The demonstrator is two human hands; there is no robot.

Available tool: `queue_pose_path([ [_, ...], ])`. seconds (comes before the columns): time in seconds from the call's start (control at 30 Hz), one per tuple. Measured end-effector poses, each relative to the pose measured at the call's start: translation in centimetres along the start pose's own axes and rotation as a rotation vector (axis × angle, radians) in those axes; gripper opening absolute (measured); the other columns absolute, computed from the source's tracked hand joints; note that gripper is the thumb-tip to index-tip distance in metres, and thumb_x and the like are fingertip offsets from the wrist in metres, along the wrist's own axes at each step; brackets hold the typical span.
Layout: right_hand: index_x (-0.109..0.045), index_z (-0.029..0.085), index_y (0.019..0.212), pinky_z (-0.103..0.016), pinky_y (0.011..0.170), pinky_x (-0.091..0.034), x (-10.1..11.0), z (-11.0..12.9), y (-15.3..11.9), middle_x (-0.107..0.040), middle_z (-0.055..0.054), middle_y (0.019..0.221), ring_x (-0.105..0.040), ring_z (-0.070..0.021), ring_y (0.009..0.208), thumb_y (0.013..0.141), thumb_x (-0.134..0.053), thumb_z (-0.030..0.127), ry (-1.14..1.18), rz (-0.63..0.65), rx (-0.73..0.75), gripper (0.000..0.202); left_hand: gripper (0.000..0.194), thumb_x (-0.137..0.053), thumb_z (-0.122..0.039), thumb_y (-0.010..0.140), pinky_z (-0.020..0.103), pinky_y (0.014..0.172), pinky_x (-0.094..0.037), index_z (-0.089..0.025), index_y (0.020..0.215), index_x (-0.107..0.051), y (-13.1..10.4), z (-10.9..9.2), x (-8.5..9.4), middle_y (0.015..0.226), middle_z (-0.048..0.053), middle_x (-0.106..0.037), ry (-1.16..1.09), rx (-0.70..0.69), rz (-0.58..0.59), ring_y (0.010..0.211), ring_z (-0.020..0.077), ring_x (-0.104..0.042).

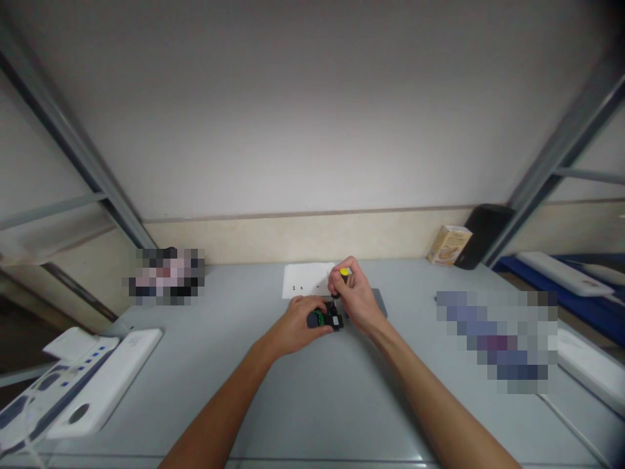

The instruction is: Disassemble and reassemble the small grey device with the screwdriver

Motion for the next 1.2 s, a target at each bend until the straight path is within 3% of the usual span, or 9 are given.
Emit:
queue_pose_path([
  [0.17, -0.065, 0.023, 0.106, -0.028, 0.064, -0.036, -1.1, -0.2, 0.5, -0.05, 0.001, 0.073, -0.046, -0.0143, 0.066, 0.101, -0.048, 0.055, 0.038, 0.118, -0.055, 0.037, 0.028, -0.079, -0.037, 0.085, 0.042, 0.111, -0.037, -0.024, 0.106, -0.067, 0.0, 0.1, -0.2, 0.118, 0.003, -0.072, 0.023, -0.023, 0.009, 0.121, 0.026, -0.061],
  [0.4, -0.055, 0.023, 0.084, -0.027, 0.068, -0.044, -0.4, 0.1, 1.7, -0.065, -0.001, 0.086, -0.059, -0.0133, 0.07, 0.087, -0.075, 0.046, 0.075, 0.135, -0.087, 0.031, 0.026, -0.078, -0.038, 0.085, 0.043, 0.111, -0.037, -0.024, 0.103, -0.067, -0.1, -0.1, -0.4, 0.124, 0.003, -0.071, 0.054, -0.033, 0.002, 0.125, 0.0269, -0.06],
  [0.5, -0.046, 0.025, 0.082, -0.022, 0.051, -0.032, 0.3, -0.4, 2.1, -0.047, 0.008, 0.058, -0.038, -0.0085, 0.048, 0.087, -0.075, 0.046, 0.11, 0.064, -0.07, 0.036, 0.024, -0.077, -0.038, 0.086, 0.044, 0.112, -0.037, -0.025, 0.101, -0.066, -0.1, -0.2, -0.4, 0.126, 0.003, -0.071, 0.057, -0.023, 0.01, 0.125, 0.0268, -0.059],
  [0.6, -0.054, 0.025, 0.089, -0.021, 0.047, -0.023, 0.7, -0.7, 2.2, -0.033, 0.01, 0.055, -0.025, -0.008, 0.045, 0.093, -0.063, 0.055, 0.172, 0.034, -0.068, 0.032, 0.03, -0.079, -0.038, 0.084, 0.043, 0.11, -0.039, -0.025, 0.107, -0.064, -0.2, 0.0, -0.3, 0.126, 0.003, -0.07, 0.065, 0.014, -0.007, 0.122, 0.0263, -0.06],
  [0.7, -0.061, 0.023, 0.101, -0.023, 0.053, -0.034, 0.8, -0.5, 2.0, -0.045, 0.005, 0.066, -0.038, -0.0097, 0.053, 0.095, -0.059, 0.055, 0.252, 0.056, -0.1, 0.033, 0.042, -0.079, -0.038, 0.083, 0.043, 0.109, -0.041, -0.026, 0.119, -0.061, -0.4, 0.2, -0.3, 0.126, 0.005, -0.069, 0.08, 0.039, -0.034, 0.121, 0.0265, -0.06],
  [0.83, -0.061, 0.021, 0.09, -0.025, 0.068, -0.044, 1.1, -0.2, 1.6, -0.059, -0.001, 0.087, -0.055, -0.0119, 0.072, 0.088, -0.073, 0.045, 0.216, 0.038, -0.101, 0.027, 0.05, -0.076, -0.037, 0.085, 0.044, 0.112, -0.038, -0.027, 0.131, -0.057, -0.5, 0.0, -0.4, 0.132, 0.006, -0.067, 0.103, 0.005, -0.04, 0.125, 0.0273, -0.059],
  [0.97, -0.049, 0.025, 0.085, -0.024, 0.058, -0.038, 1.6, -0.6, 1.5, -0.056, 0.005, 0.075, -0.049, -0.0106, 0.06, 0.084, -0.078, 0.046, 0.131, -0.06, -0.043, 0.035, 0.048, -0.074, -0.036, 0.087, 0.044, 0.111, -0.037, -0.027, 0.131, -0.057, -0.4, -0.6, -0.4, 0.132, 0.005, -0.067, 0.129, -0.033, -0.031, 0.125, 0.0274, -0.059],
  [1.1, -0.054, 0.028, 0.098, -0.024, 0.049, -0.025, 1.3, -0.7, 1.6, -0.036, 0.009, 0.059, -0.028, -0.0098, 0.048, 0.092, -0.063, 0.058, 0.085, -0.049, -0.02, 0.032, 0.034, -0.072, -0.035, 0.088, 0.043, 0.107, -0.038, -0.026, 0.119, -0.06, -0.3, -1.1, -0.4, 0.125, 0.005, -0.069, 0.156, -0.051, -0.01, 0.12, 0.0271, -0.061],
  [1.2, -0.061, 0.026, 0.112, -0.026, 0.052, -0.032, 0.6, -0.5, 1.5, -0.044, 0.005, 0.066, -0.036, -0.0117, 0.052, 0.096, -0.048, 0.065, 0.08, 0.033, -0.064, 0.044, 0.027, -0.071, -0.034, 0.089, 0.042, 0.104, -0.037, -0.024, 0.111, -0.059, -0.2, -1.3, -0.4, 0.123, 0.004, -0.069, 0.176, -0.05, -0.003, 0.118, 0.0269, -0.061],
])
Point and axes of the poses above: each hand's wrist, its own y-axis towards the middle knuckle, its own x-axis out of the back of the hand, z = x × y, the point moved 4 cm from there along y, towards the middle knuckle
